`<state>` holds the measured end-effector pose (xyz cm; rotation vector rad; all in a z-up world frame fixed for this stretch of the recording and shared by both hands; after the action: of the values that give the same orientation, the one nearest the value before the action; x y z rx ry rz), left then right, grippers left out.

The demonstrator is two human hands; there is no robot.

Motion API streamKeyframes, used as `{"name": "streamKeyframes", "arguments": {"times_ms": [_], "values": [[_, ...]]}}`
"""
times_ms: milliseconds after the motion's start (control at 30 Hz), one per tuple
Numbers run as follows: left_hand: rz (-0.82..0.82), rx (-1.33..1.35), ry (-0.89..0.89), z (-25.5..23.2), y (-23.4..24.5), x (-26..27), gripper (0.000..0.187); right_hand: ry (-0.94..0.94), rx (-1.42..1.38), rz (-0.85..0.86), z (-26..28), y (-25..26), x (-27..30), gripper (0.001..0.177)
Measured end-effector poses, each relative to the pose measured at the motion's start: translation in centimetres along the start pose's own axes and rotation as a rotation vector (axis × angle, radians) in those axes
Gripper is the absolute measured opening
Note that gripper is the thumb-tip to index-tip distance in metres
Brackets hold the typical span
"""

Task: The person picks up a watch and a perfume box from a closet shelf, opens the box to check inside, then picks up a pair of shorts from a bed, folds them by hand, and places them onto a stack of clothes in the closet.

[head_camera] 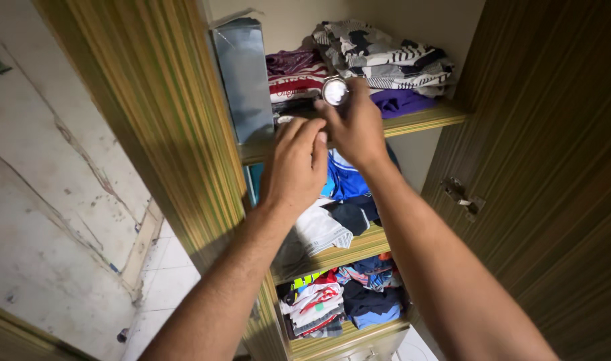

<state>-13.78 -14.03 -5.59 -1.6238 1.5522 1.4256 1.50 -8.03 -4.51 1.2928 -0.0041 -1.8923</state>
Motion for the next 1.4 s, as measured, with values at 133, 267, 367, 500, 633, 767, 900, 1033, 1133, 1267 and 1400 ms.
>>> {"name": "streamKeyframes", "arguments": {"times_ms": [133, 267, 367, 500, 633, 767, 900, 1033, 1133, 1267, 1400], "values": [[-0.205, 0.44, 0.207, -3.0, -1.2, -1.2, 0.028, 0.078, -0.299, -0.171, 0.8, 4.5, 5.2, 0.047], [0.046, 0.608, 0.352, -3.8, -3.5, -0.3, 0.017, 0.095, -0.225, -0.29, 1.1, 7.1, 10.3, 0.046], [0.123, 0.758, 0.458, -4.7, -5.6, 1.6, 0.018, -0.142, -0.303, -0.222, 0.2, 8.4, 13.2, 0.041], [0.196, 0.822, 0.591, -5.5, -7.9, 4.7, 0.021, -0.156, -0.174, -0.204, 0.0, 9.9, 15.6, 0.045], [0.206, 0.91, 0.68, -5.2, -10.0, 6.4, 0.022, -0.351, -0.283, -0.097, -1.3, 10.7, 16.8, 0.05], [0.192, 0.994, 0.643, -5.2, -10.5, 6.6, 0.023, -0.236, -0.38, -0.03, -1.9, 12.1, 17.1, 0.047], [0.154, 0.988, 0.647, -6.0, -10.6, 6.4, 0.027, -0.284, -0.505, -0.011, -2.3, 12.6, 17.6, 0.034], [0.113, 0.844, 0.519, -7.0, -9.9, 6.1, 0.031, -0.388, -0.761, -0.009, -2.5, 12.3, 18.1, 0.033], [0.173, 0.871, 0.536, -7.3, -10.0, 6.3, 0.034, -0.419, -0.809, 0.013, -2.7, 12.6, 18.4, 0.033], [0.228, 0.708, 0.579, -7.1, -10.0, 6.5, 0.032, -0.458, -0.903, 0.041, -2.9, 13.1, 19.0, 0.035], [0.297, 0.63, 0.529, -7.4, -10.3, 6.8, 0.028, -0.412, -0.857, 0.05, -2.9, 13.5, 19.3, 0.039]]}}
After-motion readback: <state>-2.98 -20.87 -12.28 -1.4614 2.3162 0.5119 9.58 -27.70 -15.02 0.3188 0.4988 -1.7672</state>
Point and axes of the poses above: each hand's wrist, its own x-axis away from the middle knuckle, its own y-axis out of the back of the hand, z = x × y, the point moved 4 cm from there along -x, towards the middle knuckle, and after that the axes turned 9 degrees about x, right-handed, at the moved point
